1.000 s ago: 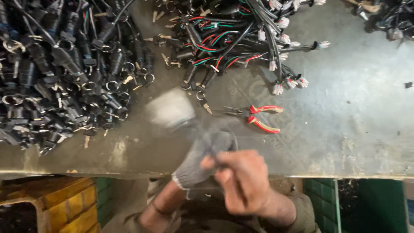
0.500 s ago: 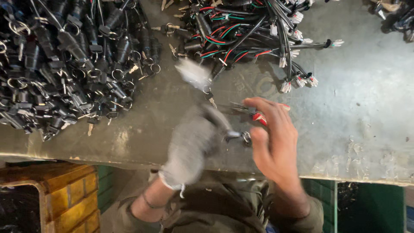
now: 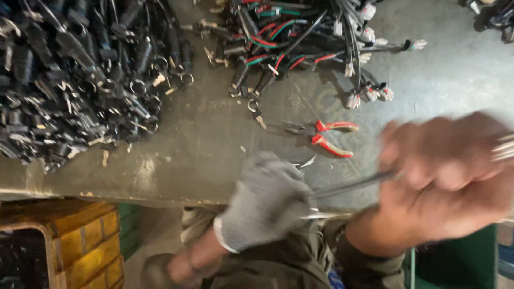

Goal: The person repeatedly picks up black cables with exposed wires, uses red-handled pliers to crimp a connector onto the wire ends, and places the finished units on the table. The process is repeated for multiple cables in a continuous assembly loop.

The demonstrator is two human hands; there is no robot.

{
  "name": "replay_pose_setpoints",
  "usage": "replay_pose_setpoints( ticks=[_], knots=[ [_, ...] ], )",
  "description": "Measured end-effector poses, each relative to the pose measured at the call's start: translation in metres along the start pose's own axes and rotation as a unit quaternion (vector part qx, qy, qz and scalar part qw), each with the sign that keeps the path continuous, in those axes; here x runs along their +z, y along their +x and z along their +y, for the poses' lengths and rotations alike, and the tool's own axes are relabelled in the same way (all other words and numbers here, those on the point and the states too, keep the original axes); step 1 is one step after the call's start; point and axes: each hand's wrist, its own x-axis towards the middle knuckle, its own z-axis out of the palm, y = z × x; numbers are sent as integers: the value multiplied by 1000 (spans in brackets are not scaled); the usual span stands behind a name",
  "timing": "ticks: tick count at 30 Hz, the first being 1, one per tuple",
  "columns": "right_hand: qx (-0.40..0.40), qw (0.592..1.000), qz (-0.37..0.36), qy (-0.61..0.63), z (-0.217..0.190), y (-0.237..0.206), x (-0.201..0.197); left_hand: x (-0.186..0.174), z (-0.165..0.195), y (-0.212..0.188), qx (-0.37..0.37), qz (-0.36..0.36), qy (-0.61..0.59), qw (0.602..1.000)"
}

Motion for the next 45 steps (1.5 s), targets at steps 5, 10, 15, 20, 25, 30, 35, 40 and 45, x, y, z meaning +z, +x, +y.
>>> replay_pose_setpoints(
  ticks=[5,10,15,20,25,30,35,40,45],
  knots=[
    [-103,806,-102,-574,49,17,27,-22,-30,0,-292,165,-379,862],
    [268,842,-129,-449,111,-51,-4,-26,-48,6,-127,147,-225,955],
    [82,749,-153,-640,121,-63,-46,-8,-41,1,-159,201,-184,949],
    [173,870,-140,-440,107,-54,-33,-5,-40,-9,-185,120,-258,941],
    [134,857,-218,-448,101,-49,-35,-17,-35,-2,-84,185,-43,978],
    [52,797,-242,-551,99,-56,-42,-22,-24,8,-56,126,56,989],
    [32,806,-229,-545,96,-60,-36,-23,-26,15,-95,114,-16,989],
    [177,862,-175,-441,95,-67,-46,-20,-20,12,-48,76,71,993],
    [288,853,-132,-415,105,-82,-80,-9,-14,11,-44,113,115,986]
  ],
)
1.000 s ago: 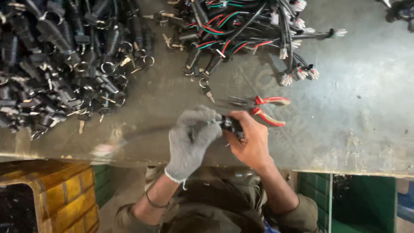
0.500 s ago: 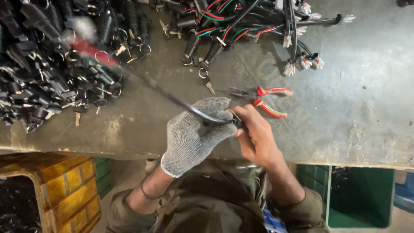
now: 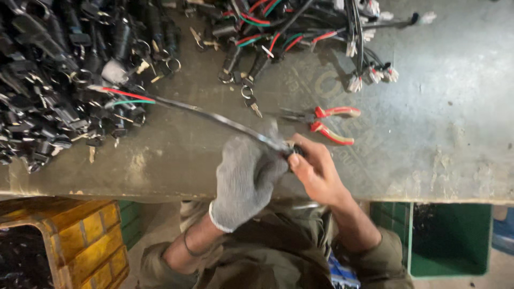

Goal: The person repeatedly picks up black cables with exposed wires, uses red-handled pliers to crimp a connector onto the wire ends, and places the finished units on the table. The process is repeated for multiple cables in a continuous assembly loop.

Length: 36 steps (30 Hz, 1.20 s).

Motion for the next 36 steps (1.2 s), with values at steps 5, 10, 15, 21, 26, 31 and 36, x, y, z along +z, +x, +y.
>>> replay_pose_setpoints(
  ticks=[5,10,15,21,26,31,36],
  knots=[
    [7,997,27,74,29,-2,14,-9,-24,4,58,-143,-191,969],
    [-84,992,7,90,27,9,18,-13,-37,4,70,-121,-159,977],
    [41,902,-259,343,23,13,6,-13,-44,5,21,-192,-332,923],
    [31,936,-71,343,47,15,32,3,-45,-4,-37,-99,-300,948],
    [-88,984,131,81,11,28,40,9,-48,-3,-54,-116,-339,932],
    [-250,859,120,-430,-51,39,-12,-3,-55,-5,-152,-35,-433,888],
    [-162,784,161,-577,-26,38,-39,-10,-55,-12,-45,-62,-318,945]
  ],
)
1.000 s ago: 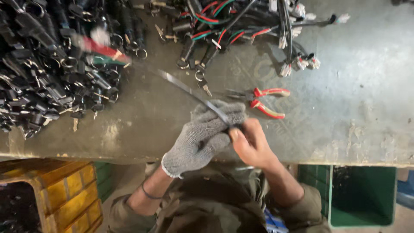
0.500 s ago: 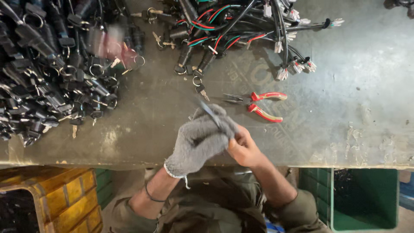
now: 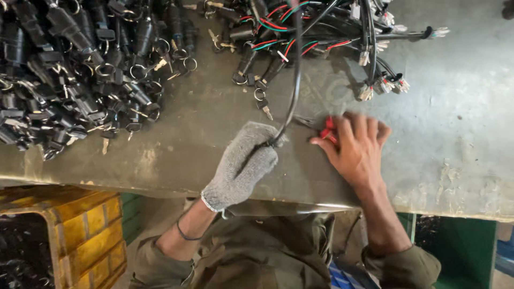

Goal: The person repeatedly picks up black cables with exposed wires, uses red-handled pliers to crimp a connector onto the wire ends, and places the finished units on the table. The process is repeated for multiple cables in a continuous assembly loop.

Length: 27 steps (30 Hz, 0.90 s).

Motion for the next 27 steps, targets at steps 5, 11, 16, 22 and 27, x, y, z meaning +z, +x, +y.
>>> replay_pose_setpoints(
  ticks=[5,11,16,22,27],
  knots=[
    [264,744,33,613,4,-21,7,11,9,2,-61,-44,-124,989],
    [42,970,-33,236,-40,-2,-12,30,37,-2,-160,-28,-203,965],
    [-55,966,28,249,-56,12,-22,37,45,-10,-190,20,-156,969],
    [-43,985,-6,164,-43,17,-15,23,48,-4,-162,-17,-108,981],
    [-47,972,-27,229,-37,9,-15,22,54,4,-71,-72,142,985]
  ],
)
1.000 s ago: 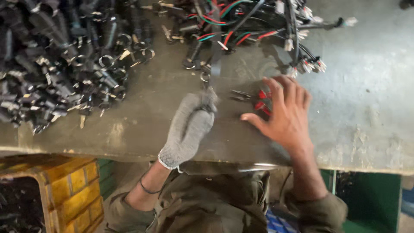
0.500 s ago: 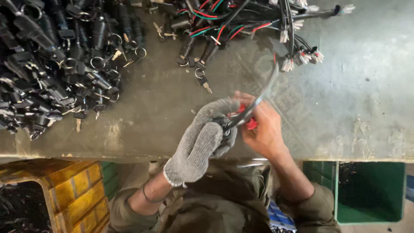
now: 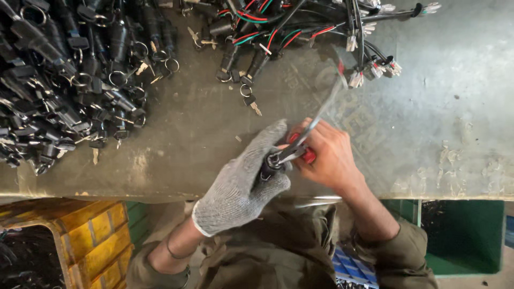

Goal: The person repeatedly picks up black cables with exposed wires, uses red-handled pliers to crimp a connector onto the wire ends, and places the finished units on the table. The process is repeated for multiple cables in a continuous assembly loop.

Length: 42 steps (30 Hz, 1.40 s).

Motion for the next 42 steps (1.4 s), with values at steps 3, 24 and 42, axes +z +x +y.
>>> replay_pose_setpoints(
  ticks=[3,24,42],
  knots=[
    [10,1000,-21,8,-6,-4,1,9,-4,2,50,80,94,991],
    [85,995,-19,42,-33,-15,12,17,-39,-5,131,142,359,913],
    [-28,996,73,39,-5,2,28,14,-8,-14,-54,7,-136,989]
  ],
)
